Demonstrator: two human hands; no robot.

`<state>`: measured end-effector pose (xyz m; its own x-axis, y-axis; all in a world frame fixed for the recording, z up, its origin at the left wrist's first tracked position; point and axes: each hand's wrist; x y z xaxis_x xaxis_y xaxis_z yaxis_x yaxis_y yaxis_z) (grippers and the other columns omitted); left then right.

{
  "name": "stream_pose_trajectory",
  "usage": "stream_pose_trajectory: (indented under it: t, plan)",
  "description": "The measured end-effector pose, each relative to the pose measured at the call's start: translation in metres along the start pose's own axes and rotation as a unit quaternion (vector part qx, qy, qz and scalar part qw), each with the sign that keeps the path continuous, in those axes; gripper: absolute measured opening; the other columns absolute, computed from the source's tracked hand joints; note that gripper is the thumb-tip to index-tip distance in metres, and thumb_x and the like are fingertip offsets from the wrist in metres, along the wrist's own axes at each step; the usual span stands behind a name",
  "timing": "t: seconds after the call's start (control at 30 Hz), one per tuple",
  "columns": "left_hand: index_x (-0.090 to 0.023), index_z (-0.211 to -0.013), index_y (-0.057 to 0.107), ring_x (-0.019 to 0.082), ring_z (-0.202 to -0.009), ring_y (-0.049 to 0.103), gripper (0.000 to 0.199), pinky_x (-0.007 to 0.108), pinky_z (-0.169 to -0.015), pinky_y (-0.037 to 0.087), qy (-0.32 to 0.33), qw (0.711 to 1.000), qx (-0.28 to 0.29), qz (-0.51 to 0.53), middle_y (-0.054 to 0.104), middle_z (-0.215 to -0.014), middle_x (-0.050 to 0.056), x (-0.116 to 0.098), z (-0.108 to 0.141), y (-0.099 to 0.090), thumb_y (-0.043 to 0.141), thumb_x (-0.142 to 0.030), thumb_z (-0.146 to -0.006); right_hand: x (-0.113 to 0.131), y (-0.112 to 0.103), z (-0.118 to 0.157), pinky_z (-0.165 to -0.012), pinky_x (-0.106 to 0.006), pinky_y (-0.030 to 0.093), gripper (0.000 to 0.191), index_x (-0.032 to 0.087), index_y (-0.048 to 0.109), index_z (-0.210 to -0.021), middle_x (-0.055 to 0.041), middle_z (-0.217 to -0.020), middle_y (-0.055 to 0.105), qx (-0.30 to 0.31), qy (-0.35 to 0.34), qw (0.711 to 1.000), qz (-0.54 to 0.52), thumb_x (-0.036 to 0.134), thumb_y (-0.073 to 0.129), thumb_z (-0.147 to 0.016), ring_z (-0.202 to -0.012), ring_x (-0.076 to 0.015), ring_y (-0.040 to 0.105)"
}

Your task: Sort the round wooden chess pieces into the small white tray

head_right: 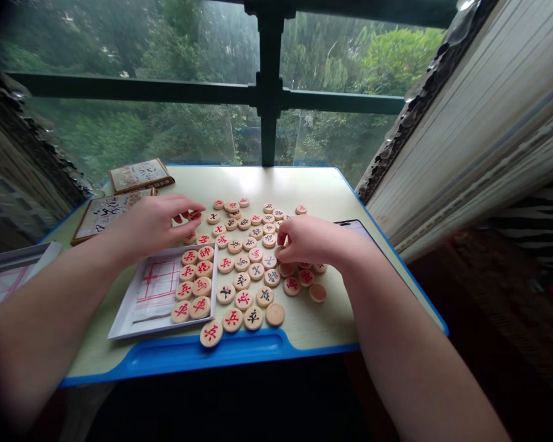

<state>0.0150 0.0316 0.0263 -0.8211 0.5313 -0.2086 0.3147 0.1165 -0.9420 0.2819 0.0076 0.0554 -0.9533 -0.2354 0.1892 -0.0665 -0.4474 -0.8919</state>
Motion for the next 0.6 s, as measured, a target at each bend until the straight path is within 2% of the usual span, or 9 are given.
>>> stream_pose_trajectory:
  t: [0.1, 0.33, 0.47, 0.6]
  plan:
    - [-0.018, -0.1, 0.066, 0.024, -0.086, 0.06, 0.032, 0.036, -0.077, 0.046, -0.001, 1.0, -0.002, -0.004, 0.067, -0.1, 0.011, -0.001, 0.0, -0.002, 0.043, -0.033, -0.085, -0.002, -0.001, 0.004, -0.046, -0.023, 0.032, 0.02, 0.02, 0.062, -0.088, -0.0024, -0.072, 0.066, -0.017, -0.005, 1.0, 0.018, 0.03, 0.059, -0.071, -0.058, -0.0133, 0.055]
    - [-0.017, -0.1, 0.066, 0.024, -0.086, 0.06, 0.032, 0.035, -0.076, 0.045, -0.003, 1.0, -0.001, -0.009, 0.067, -0.101, 0.011, -0.001, 0.001, -0.002, 0.043, -0.032, -0.085, 0.002, -0.003, 0.02, -0.047, -0.023, 0.033, 0.033, 0.024, 0.063, -0.096, 0.0006, -0.073, 0.066, 0.039, -0.008, 0.999, 0.011, 0.037, 0.064, -0.066, -0.057, -0.0131, 0.056]
    - [-0.019, -0.1, 0.066, 0.023, -0.086, 0.06, 0.031, 0.034, -0.077, 0.046, -0.002, 1.0, 0.002, -0.01, 0.067, -0.101, 0.01, -0.001, 0.0, -0.001, 0.043, -0.032, -0.084, 0.007, -0.002, 0.02, -0.048, -0.024, 0.035, 0.025, 0.023, 0.067, -0.088, -0.0007, -0.07, 0.068, 0.043, 0.024, 0.998, 0.035, 0.035, 0.063, -0.066, -0.057, -0.0149, 0.058]
    - [-0.02, -0.099, 0.066, 0.023, -0.085, 0.061, 0.031, 0.034, -0.078, 0.046, -0.005, 1.0, 0.006, -0.011, 0.067, -0.101, 0.01, 0.0, 0.0, 0.0, 0.042, -0.033, -0.084, 0.011, -0.001, 0.019, -0.047, -0.024, 0.034, 0.018, 0.023, 0.069, -0.081, -0.0012, -0.066, 0.068, 0.032, 0.02, 0.998, 0.045, 0.034, 0.063, -0.068, -0.055, -0.015, 0.058]
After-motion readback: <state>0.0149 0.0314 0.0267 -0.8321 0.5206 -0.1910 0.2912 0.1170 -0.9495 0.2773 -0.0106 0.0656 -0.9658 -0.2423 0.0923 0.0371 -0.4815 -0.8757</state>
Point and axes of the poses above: each hand's wrist, its own z-axis away from the middle knuckle, its own y-axis out of the palm, x = y × z
